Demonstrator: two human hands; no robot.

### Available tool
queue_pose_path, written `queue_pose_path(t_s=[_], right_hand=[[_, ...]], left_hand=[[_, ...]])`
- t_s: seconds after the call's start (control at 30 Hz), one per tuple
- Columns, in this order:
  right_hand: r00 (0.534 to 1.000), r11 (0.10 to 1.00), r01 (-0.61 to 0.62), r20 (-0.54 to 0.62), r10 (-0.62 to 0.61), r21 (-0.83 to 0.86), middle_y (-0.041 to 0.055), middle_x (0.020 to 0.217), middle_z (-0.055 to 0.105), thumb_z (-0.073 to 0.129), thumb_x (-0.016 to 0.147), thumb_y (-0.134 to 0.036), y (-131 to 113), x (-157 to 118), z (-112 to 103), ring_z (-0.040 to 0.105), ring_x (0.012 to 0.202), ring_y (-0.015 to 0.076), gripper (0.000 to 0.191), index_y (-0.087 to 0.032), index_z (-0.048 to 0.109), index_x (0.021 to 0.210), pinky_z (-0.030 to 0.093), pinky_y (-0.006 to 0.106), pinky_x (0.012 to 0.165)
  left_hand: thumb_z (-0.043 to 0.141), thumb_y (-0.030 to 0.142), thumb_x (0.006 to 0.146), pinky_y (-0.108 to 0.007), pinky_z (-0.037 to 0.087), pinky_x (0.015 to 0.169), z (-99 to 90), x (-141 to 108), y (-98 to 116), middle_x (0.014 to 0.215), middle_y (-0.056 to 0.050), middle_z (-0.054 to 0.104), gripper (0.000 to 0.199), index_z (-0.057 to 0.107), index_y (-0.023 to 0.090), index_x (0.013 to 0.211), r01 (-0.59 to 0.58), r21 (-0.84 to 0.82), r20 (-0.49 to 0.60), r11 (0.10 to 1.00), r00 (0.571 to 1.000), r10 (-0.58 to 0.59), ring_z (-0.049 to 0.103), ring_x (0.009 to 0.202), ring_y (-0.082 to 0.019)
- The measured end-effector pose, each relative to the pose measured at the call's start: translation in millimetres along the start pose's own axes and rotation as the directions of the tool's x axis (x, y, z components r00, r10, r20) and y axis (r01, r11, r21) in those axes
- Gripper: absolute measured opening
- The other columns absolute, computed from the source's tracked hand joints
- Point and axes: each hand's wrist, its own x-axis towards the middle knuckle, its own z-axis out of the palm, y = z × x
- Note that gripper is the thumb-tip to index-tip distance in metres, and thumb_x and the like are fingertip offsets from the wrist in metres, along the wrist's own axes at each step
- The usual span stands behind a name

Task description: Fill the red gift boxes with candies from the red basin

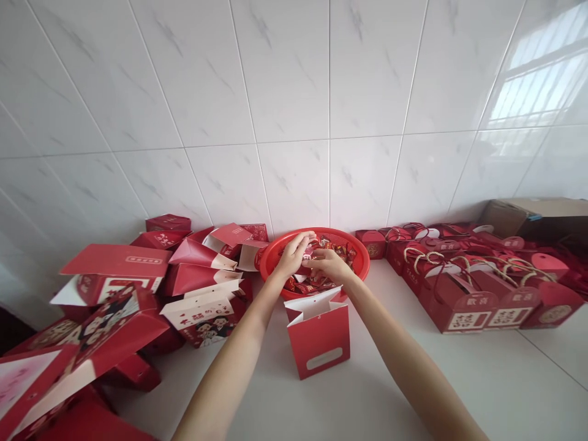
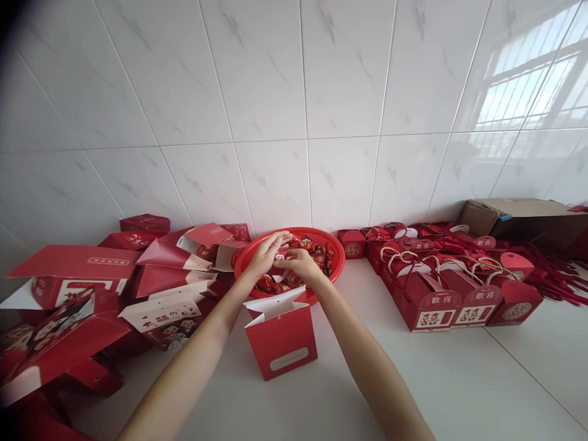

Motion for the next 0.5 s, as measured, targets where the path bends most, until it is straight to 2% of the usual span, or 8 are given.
queue_pose_path(t_s=[0.07,0.1,0.2,0.3,0.4,0.5], right_hand=[[0.998,0.995,0.054,-0.033,-0.056,-0.079,-0.0058,0.046,0.050,0.088,0.059,-0.040,2.8,0.1,-1.1,0.047,0.043,0.0100,0.040,-0.020,0.053,0.056,0.036,0.023,0.040],[0.992,0.991,0.090,-0.075,-0.097,-0.096,-0.0062,0.046,0.048,0.087,0.058,-0.041,4.2,0.3,-1.3,0.045,0.043,0.0093,0.042,-0.020,0.051,0.054,0.035,0.023,0.041],[0.954,0.979,0.202,-0.222,-0.200,-0.014,-0.0034,0.058,0.059,0.086,0.058,-0.040,6.1,1.0,-1.1,0.056,0.055,0.0129,0.036,-0.019,0.057,0.063,0.044,0.024,0.050],[0.931,0.951,0.260,-0.302,-0.202,0.165,0.0019,0.076,0.070,0.084,0.060,-0.041,4.5,1.5,-3.5,0.068,0.073,0.0192,0.034,-0.020,0.060,0.071,0.055,0.030,0.065],[0.914,0.954,0.253,-0.362,-0.181,0.163,0.0030,0.078,0.071,0.083,0.062,-0.041,4.1,2.9,-13.8,0.069,0.076,0.0209,0.033,-0.020,0.061,0.073,0.056,0.030,0.064],[0.895,0.977,0.213,-0.394,-0.207,-0.027,0.0013,0.069,0.067,0.082,0.063,-0.041,9.2,7.4,-30.8,0.065,0.065,0.0183,0.032,-0.020,0.059,0.068,0.049,0.026,0.053]], left_hand=[[0.036,0.037,0.103,-0.028,0.048,0.105,0.4,0.3,-1.7,0.131,-0.006,0.068,0.040,0.062,0.023,0.130,0.005,0.018,0.007,1.000,1.000,-0.005,0.061,0.126,-0.019],[0.036,0.039,0.103,-0.027,0.048,0.104,0.4,0.8,-2.5,0.130,-0.006,0.069,0.040,0.063,0.023,0.127,0.011,0.033,0.001,0.999,1.000,-0.011,0.061,0.125,-0.019],[0.031,0.039,0.102,-0.025,0.050,0.097,-0.9,3.6,-6.0,0.121,-0.008,0.072,0.043,0.067,0.020,0.116,0.056,0.077,-0.030,0.995,0.998,-0.054,0.064,0.116,-0.019],[0.032,0.037,0.100,-0.027,0.053,0.082,-3.0,5.1,-10.9,0.103,-0.009,0.075,0.043,0.070,0.018,0.099,0.182,0.211,0.074,0.960,0.977,-0.202,0.069,0.096,-0.020],[0.055,0.036,0.086,-0.029,0.050,0.064,-4.0,1.6,-13.8,0.072,-0.006,0.071,0.026,0.070,0.018,0.073,0.232,0.344,0.268,0.910,0.904,-0.332,0.066,0.071,-0.021],[0.074,0.028,0.065,-0.028,0.043,0.053,-2.4,-3.6,-11.3,0.053,-0.001,0.063,0.013,0.067,0.019,0.058,0.227,0.416,0.450,0.881,0.790,-0.416,0.059,0.053,-0.019]])
